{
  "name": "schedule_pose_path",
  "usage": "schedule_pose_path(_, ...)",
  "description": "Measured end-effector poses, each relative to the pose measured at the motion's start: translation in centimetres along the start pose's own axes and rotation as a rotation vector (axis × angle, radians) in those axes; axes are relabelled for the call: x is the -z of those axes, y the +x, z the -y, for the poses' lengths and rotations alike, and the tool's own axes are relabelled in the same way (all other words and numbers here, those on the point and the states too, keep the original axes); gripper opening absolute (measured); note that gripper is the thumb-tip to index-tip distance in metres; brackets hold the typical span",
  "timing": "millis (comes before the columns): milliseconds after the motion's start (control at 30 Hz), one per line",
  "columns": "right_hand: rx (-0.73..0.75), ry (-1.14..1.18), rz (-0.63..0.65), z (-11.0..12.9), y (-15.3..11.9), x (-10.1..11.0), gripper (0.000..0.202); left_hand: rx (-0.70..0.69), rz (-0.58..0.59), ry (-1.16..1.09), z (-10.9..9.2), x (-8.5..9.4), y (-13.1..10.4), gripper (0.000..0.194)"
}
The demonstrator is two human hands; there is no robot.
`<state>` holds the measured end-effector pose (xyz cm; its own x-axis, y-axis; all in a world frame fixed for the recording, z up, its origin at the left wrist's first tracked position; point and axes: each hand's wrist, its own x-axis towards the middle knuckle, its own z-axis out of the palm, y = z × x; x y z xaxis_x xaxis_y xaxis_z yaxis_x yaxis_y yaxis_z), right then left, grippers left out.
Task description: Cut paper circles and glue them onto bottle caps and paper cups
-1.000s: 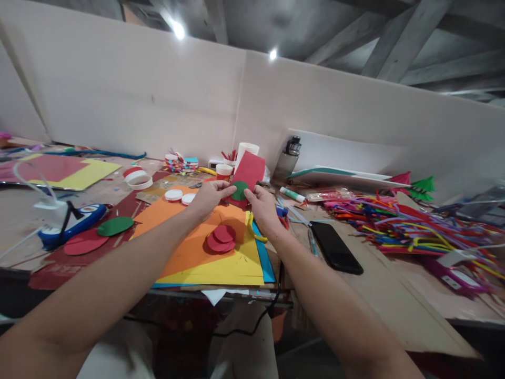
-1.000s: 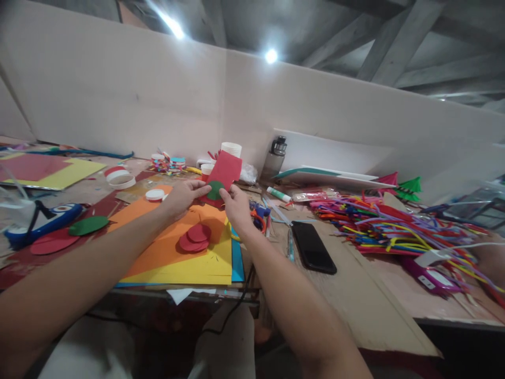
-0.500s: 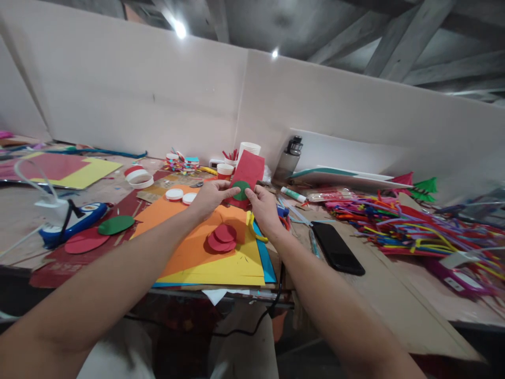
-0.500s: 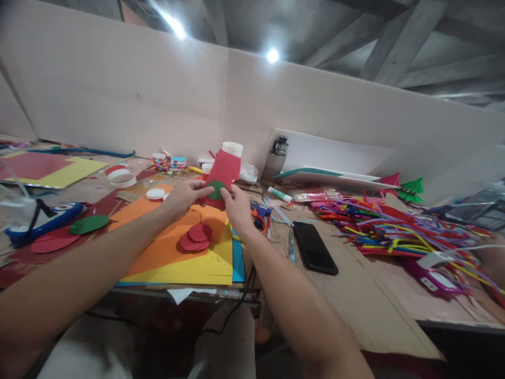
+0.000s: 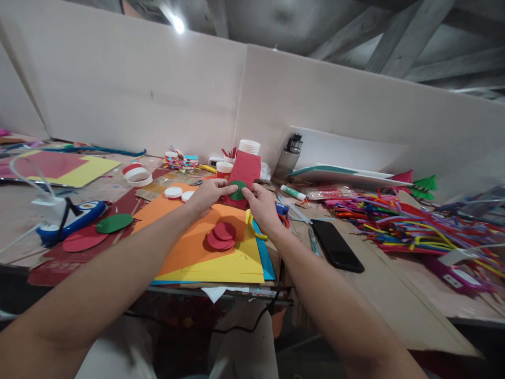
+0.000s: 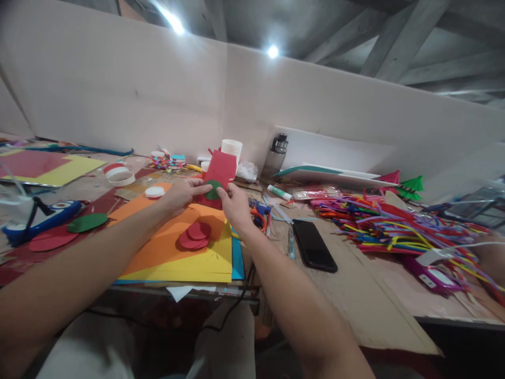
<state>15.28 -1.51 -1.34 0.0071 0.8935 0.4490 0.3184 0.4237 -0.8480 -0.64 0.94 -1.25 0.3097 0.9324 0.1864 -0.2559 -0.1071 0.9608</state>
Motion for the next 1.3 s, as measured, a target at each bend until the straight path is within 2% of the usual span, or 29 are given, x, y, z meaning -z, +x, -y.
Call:
schedule_pose_path(200, 0.019, -0.023, 0.079, -0.7, 0.3, -0.2, 0.03, 0.005, -0.018, -0.043, -0.2, -0.1, 0.0, 0.042)
schedule_pose_path(333, -0.023, -0.157, 0.18, 0.5, 0.7, 1.6, 0.034, 0.027, -0.078, -0.127, -0.3, 0.5, 0.5, 0.038)
schedule_pose_path(367, -0.024, -0.283, 0.181, 0.9, 0.7, 2.3, 0.033, 0.037, -0.108, -0.155, -0.2, 0.7, 0.7, 0.037)
schedule_pose_path(433, -0.024, -0.677, 0.222, 1.7, 0.6, 3.4, 0.025, 0.059, -0.17, -0.198, -0.1, 1.3, 1.1, 0.033)
schedule_pose_path(533, -0.045, -1.179, 0.427, 2.1, 0.0, 4.2, 0.024, 0.076, -0.26, -0.227, 0.0, 1.9, 1.5, 0.024)
schedule_pose_path(633, -0.044, -1.394, 0.525, 1.5, -0.6, 3.8, 0.034, 0.079, -0.318, -0.263, 0.0, 2.2, 1.6, 0.016)
schedule_pose_path(733, -0.043, -1.445, 0.477, 0.7, -1.1, 3.0, 0.042, 0.09, -0.339, -0.301, -0.1, 2.3, 1.6, 0.011)
schedule_pose_path(833, -0.086, -1.493, 0.43, 0.3, -1.4, 2.3, 0.042, 0.102, -0.34, -0.316, -0.1, 2.3, 1.7, 0.01)
schedule_pose_path(1000, -0.116, -1.497, 0.421, 1.0, -1.6, 1.7, 0.04, 0.123, -0.35, -0.346, -0.3, 2.3, 1.7, 0.009)
schedule_pose_path(1300, -0.238, -1.41, 0.51, 2.2, -1.6, 2.1, 0.035, 0.143, -0.375, -0.378, -0.4, 2.1, 1.6, 0.005)
